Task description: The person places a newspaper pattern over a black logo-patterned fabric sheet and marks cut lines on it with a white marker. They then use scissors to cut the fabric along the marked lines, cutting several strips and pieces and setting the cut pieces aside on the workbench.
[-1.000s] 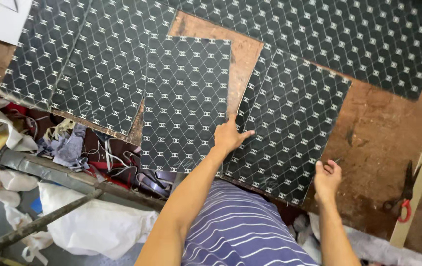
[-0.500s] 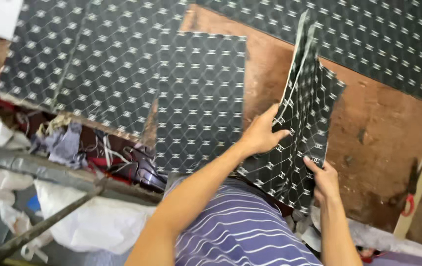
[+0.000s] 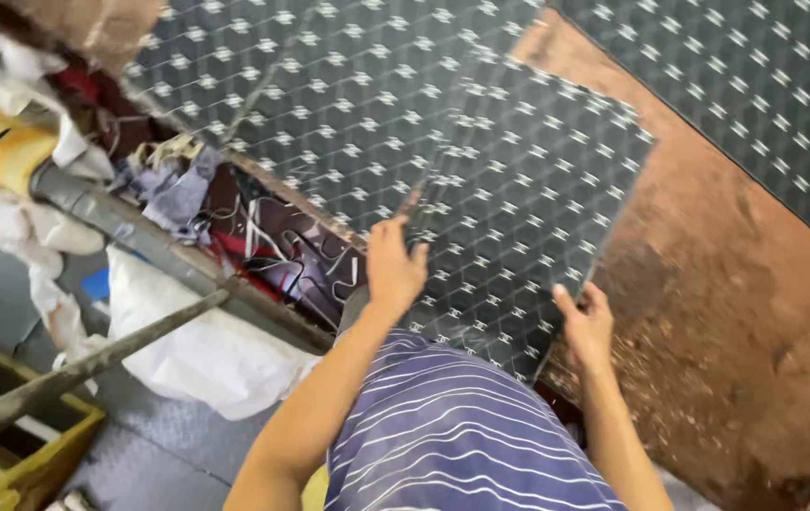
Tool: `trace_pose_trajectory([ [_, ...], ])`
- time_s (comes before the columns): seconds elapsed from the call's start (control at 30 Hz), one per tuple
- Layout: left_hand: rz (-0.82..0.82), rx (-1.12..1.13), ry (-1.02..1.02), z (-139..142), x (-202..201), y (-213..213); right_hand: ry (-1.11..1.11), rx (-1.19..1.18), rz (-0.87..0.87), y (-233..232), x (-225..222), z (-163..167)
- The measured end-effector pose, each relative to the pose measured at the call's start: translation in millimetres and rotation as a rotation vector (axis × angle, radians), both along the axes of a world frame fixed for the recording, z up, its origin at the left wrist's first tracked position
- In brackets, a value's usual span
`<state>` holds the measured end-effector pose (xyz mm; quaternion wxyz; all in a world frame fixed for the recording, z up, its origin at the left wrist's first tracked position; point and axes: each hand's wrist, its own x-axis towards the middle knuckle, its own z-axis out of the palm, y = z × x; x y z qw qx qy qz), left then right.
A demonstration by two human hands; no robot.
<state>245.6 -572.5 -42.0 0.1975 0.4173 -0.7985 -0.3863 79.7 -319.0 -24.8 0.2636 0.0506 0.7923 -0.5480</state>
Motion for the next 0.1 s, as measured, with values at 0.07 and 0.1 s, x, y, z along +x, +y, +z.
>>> trace_pose_trajectory([
  [0.07, 0.021, 0.104, -0.021, -7.8, -6.7, -2.2, -0.116, -0.046, -0.045, -3.3, -5.1, -0.2],
  [0.1, 0.027, 0.152, -0.026, -9.8, -14.4, -7.0, -0.182, -0.058, -0.047, -8.3, -9.5, 0.7],
])
